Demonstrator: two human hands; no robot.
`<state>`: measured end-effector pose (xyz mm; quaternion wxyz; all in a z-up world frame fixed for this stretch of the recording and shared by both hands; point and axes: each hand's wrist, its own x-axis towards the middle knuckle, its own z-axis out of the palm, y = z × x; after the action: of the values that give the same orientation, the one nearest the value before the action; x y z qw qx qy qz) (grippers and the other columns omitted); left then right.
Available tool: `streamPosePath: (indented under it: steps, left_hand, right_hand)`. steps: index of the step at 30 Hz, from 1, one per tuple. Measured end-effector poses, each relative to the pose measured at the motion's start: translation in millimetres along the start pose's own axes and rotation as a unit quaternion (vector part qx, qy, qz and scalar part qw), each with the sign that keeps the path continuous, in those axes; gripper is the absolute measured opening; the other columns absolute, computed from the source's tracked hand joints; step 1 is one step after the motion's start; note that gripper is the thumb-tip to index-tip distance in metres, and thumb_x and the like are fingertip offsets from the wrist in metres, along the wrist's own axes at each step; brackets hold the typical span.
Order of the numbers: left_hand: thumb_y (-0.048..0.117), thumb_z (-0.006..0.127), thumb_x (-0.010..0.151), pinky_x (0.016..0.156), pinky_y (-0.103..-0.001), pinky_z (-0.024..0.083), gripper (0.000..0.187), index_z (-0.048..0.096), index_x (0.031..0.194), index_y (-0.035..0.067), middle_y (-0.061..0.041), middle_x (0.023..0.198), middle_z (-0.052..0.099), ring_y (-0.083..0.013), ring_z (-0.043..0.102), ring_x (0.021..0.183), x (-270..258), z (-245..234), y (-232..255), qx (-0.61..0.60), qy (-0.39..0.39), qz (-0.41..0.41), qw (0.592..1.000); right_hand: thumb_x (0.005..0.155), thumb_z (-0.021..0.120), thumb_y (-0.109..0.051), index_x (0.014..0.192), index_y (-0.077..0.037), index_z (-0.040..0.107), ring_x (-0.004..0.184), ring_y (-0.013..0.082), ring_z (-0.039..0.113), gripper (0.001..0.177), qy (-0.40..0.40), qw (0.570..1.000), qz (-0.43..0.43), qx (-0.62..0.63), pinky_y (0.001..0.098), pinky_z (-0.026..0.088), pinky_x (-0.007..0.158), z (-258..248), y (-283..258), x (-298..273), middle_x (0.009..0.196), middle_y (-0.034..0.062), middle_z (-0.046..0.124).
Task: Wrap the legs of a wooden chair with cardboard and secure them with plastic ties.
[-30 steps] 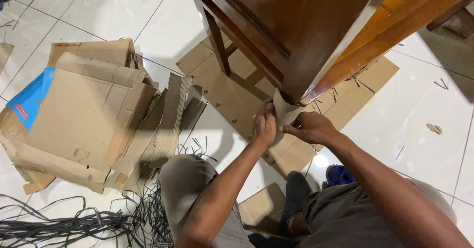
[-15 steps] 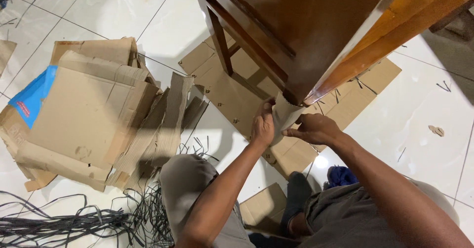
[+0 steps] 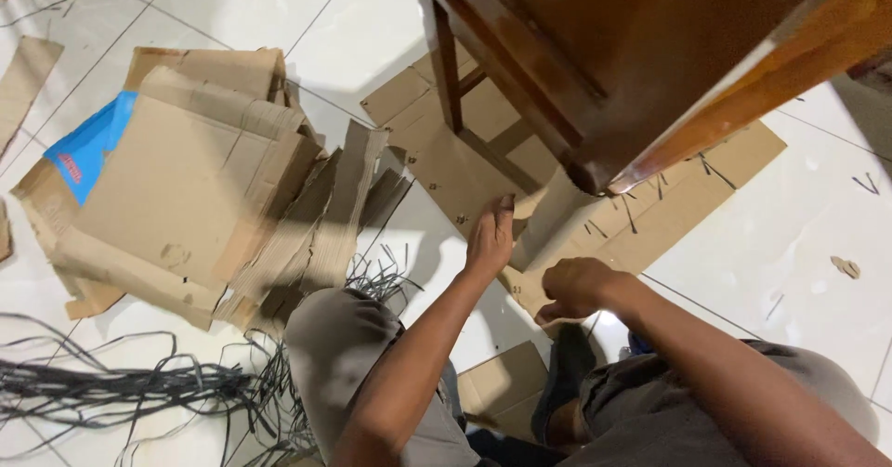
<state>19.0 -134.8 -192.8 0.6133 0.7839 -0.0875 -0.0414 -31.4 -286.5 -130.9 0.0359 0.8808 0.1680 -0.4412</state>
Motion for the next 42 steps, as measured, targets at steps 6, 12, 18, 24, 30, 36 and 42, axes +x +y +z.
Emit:
streamPosePath:
  steps: [6, 12, 18, 24, 30, 36, 42]
  left_hand:
    - [0.044, 0.039, 0.109, 0.104, -0.059, 0.049, 0.046, 0.055, 0.141, 0.015, -0.016, 0.135, 0.061, -0.0425, 0.058, 0.127, -11, -44, -60, 0.126, -0.113, -0.146, 0.975]
    - [0.033, 0.045, 0.104, 0.104, -0.053, 0.051, 0.036, 0.056, 0.136, 0.021, -0.009, 0.134, 0.06, -0.0371, 0.061, 0.125, -45, -97, -110, 0.271, -0.069, -0.218, 0.935]
    - [0.017, 0.049, 0.099, 0.101, -0.057, 0.053, 0.042, 0.055, 0.139, 0.011, -0.015, 0.135, 0.058, -0.0404, 0.06, 0.124, -86, -159, -139, 0.288, -0.032, -0.274, 0.917]
    - [0.011, 0.052, 0.096, 0.091, -0.055, 0.059, 0.04, 0.063, 0.134, 0.005, -0.017, 0.126, 0.065, -0.0389, 0.066, 0.114, -144, -214, -170, 0.336, 0.032, -0.33, 0.881]
    - [0.005, 0.053, 0.095, 0.087, -0.056, 0.06, 0.036, 0.069, 0.127, 0.001, -0.021, 0.121, 0.067, -0.0424, 0.068, 0.108, -193, -212, -211, 0.272, 0.02, -0.34, 0.9]
    - [0.008, 0.054, 0.093, 0.09, -0.06, 0.06, 0.03, 0.075, 0.113, 0.002, -0.022, 0.126, 0.066, -0.0486, 0.067, 0.111, -204, -191, -166, 0.307, -0.017, -0.316, 0.898]
    - [0.012, 0.055, 0.092, 0.085, -0.053, 0.063, 0.03, 0.074, 0.111, -0.002, -0.023, 0.12, 0.066, -0.0431, 0.068, 0.108, -194, -187, -178, 0.354, -0.043, -0.332, 0.873]
  right_hand:
    - [0.092, 0.065, -0.052, 0.115, -0.015, 0.075, 0.107, 0.0412, 0.072, 0.045, 0.036, 0.996, -0.072, 0.037, 0.0565, 0.058, 0.089, -11, -31, 12, 0.109, 0.0192, 0.075]
    - [0.097, 0.062, -0.046, 0.12, -0.014, 0.071, 0.105, 0.0387, 0.074, 0.04, 0.051, 0.996, -0.069, -0.012, 0.0551, 0.059, 0.088, -42, -68, 29, 0.106, 0.0188, 0.075]
    - [0.099, 0.058, -0.049, 0.123, -0.013, 0.067, 0.112, 0.0342, 0.072, 0.044, 0.062, 0.985, -0.106, -0.124, 0.0481, 0.058, 0.093, -33, -90, 89, 0.117, 0.0144, 0.074]
    - [0.101, 0.057, -0.042, 0.124, -0.01, 0.067, 0.112, 0.0339, 0.073, 0.041, 0.04, 0.987, -0.103, -0.12, 0.0491, 0.059, 0.094, -39, -135, 85, 0.117, 0.0161, 0.075]
    - [0.099, 0.057, -0.045, 0.13, -0.018, 0.066, 0.111, 0.0338, 0.073, 0.043, 0.02, 0.985, -0.122, -0.119, 0.0486, 0.059, 0.094, 27, -154, 137, 0.118, 0.0139, 0.074]
    - [0.098, 0.058, -0.046, 0.127, -0.014, 0.068, 0.11, 0.0373, 0.072, 0.045, 0.001, 0.983, -0.162, -0.09, 0.0502, 0.059, 0.093, 57, -169, 151, 0.116, 0.0171, 0.074]
    - [0.101, 0.054, -0.044, 0.14, -0.014, 0.06, 0.119, 0.036, 0.068, 0.049, -0.017, 0.981, -0.168, -0.091, 0.049, 0.056, 0.1, 54, -180, 140, 0.127, 0.0165, 0.07]
